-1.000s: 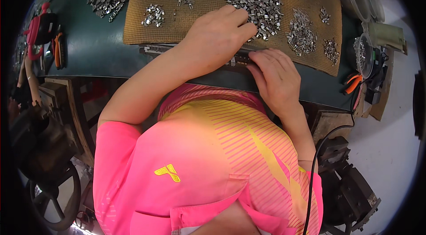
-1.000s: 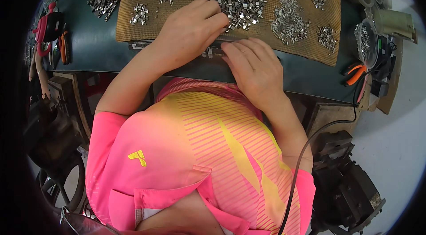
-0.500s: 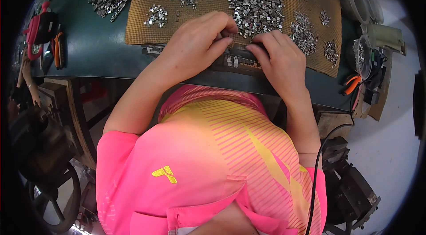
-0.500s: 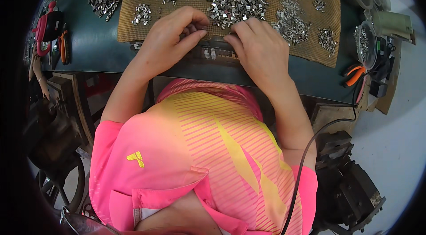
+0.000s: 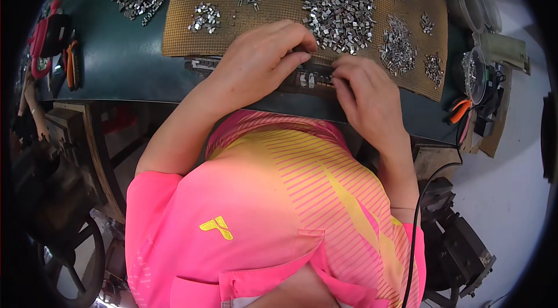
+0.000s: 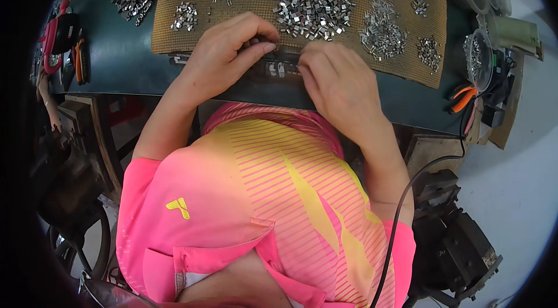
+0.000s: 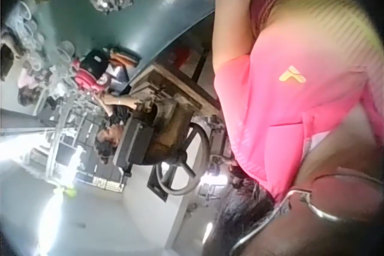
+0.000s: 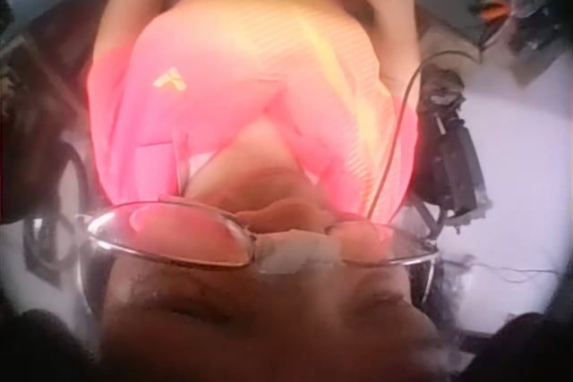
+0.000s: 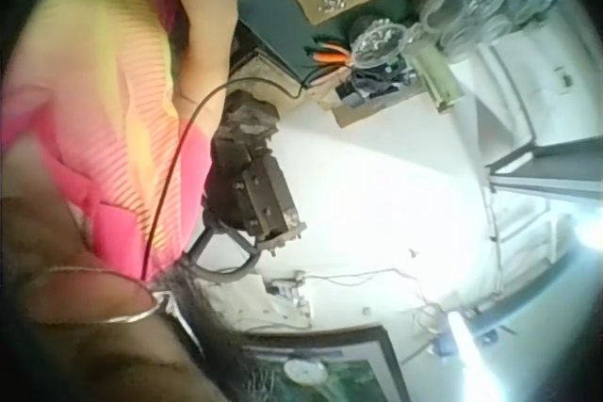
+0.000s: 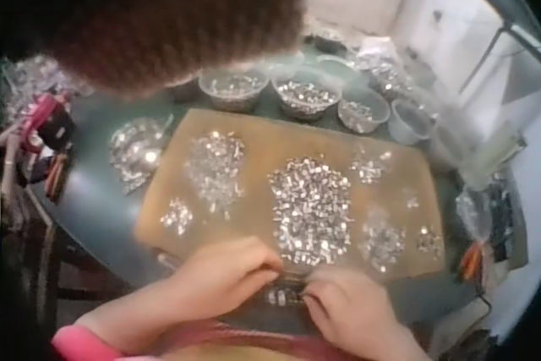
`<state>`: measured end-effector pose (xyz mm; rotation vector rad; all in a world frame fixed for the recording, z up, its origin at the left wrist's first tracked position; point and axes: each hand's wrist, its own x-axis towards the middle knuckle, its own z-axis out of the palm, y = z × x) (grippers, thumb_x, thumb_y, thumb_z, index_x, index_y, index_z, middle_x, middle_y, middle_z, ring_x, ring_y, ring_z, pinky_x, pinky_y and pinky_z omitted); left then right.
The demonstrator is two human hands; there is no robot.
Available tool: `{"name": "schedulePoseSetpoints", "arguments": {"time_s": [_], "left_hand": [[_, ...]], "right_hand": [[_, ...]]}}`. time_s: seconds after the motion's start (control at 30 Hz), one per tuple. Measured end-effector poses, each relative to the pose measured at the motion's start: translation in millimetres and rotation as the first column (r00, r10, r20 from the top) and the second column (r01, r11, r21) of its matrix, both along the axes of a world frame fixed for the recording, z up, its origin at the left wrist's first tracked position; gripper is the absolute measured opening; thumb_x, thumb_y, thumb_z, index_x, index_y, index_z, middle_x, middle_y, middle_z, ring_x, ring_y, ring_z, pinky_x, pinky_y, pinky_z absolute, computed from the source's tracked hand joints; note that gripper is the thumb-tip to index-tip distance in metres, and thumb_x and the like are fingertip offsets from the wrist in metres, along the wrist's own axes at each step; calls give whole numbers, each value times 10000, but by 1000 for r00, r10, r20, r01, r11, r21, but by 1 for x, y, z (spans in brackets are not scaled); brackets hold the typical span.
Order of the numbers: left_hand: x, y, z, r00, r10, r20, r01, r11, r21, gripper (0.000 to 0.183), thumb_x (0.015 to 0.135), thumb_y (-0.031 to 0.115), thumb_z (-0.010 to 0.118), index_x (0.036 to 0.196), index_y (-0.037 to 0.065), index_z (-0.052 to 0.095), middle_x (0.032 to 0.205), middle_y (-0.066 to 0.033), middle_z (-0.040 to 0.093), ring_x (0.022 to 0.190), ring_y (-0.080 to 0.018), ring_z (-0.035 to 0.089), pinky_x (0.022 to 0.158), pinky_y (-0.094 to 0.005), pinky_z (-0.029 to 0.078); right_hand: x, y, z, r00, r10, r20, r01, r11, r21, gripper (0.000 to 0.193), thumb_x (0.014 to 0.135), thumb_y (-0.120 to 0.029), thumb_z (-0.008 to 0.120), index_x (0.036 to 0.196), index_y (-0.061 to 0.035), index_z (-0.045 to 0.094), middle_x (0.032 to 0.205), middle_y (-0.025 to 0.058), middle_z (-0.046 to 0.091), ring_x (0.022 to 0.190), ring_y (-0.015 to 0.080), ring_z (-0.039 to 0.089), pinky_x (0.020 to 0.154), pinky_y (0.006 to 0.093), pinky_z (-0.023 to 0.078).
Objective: The person inserts small metal pieces into a metal mold by hand, places the mold into a press machine, and presses it by turning the machine wheel.
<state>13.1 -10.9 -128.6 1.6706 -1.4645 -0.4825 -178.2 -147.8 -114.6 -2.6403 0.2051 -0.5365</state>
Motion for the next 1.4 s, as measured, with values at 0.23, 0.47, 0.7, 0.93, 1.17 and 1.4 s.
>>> {"name": "schedulePoseSetpoints", "arguments": {"time_s": [0.23, 0.47, 0.7, 0.93, 1.17, 1.4], "left_hand": [[0, 1, -4, 1000, 10, 21, -10, 1000, -6, 159, 901, 76, 724, 1040, 43, 654, 915, -93, 659, 800, -256, 650, 691, -352, 506], [-5, 0, -2, 999, -43, 2, 43, 999, -2, 134, 890, 74, 722, 1003, 45, 654, 915, -99, 668, 837, -287, 663, 716, -383, 513], [-20, -7, -3, 985, -146, 95, 147, 989, -6, 100, 878, 96, 714, 947, 47, 661, 924, -87, 644, 911, -310, 625, 782, -420, 505], [-12, -2, -4, 986, -138, 89, 141, 990, -23, 98, 882, 81, 705, 962, 33, 675, 930, -92, 642, 907, -308, 627, 776, -413, 504], [-1, 6, -3, 996, -60, 58, 63, 996, -58, 108, 897, 57, 695, 1002, 32, 689, 912, -108, 663, 878, -313, 642, 761, -399, 504], [-4, 5, -3, 993, -65, 95, 72, 995, -74, 126, 881, 58, 712, 1004, 36, 696, 911, -106, 664, 871, -315, 639, 753, -403, 506]], "right_hand": [[1, 4, 0, 998, 7, -67, -8, 1000, -14, 188, 861, -69, 721, 1021, -54, 623, 1019, 78, 663, 914, 298, 656, 812, 408, 520], [14, -8, -9, 981, -181, -71, 171, 976, -131, 152, 882, -144, 740, 1005, -95, 664, 916, 44, 651, 834, 253, 655, 704, 376, 536], [19, -10, -12, 974, -216, -71, 199, 960, -196, 114, 895, -117, 736, 968, -72, 662, 868, 68, 647, 773, 277, 659, 670, 384, 519], [15, -12, -12, 980, -195, -40, 189, 975, -121, 106, 899, -94, 730, 971, -70, 657, 859, 73, 650, 756, 274, 661, 658, 373, 518], [1, 5, -11, 995, -45, 93, 47, 999, -15, 189, 839, -44, 756, 982, -58, 634, 952, 76, 690, 858, 276, 678, 788, 397, 541], [5, 25, -18, 991, -23, 128, 32, 997, -70, 286, 819, -2, 775, 1079, -35, 660, 1012, 112, 703, 938, 306, 695, 876, 429, 555]]}}
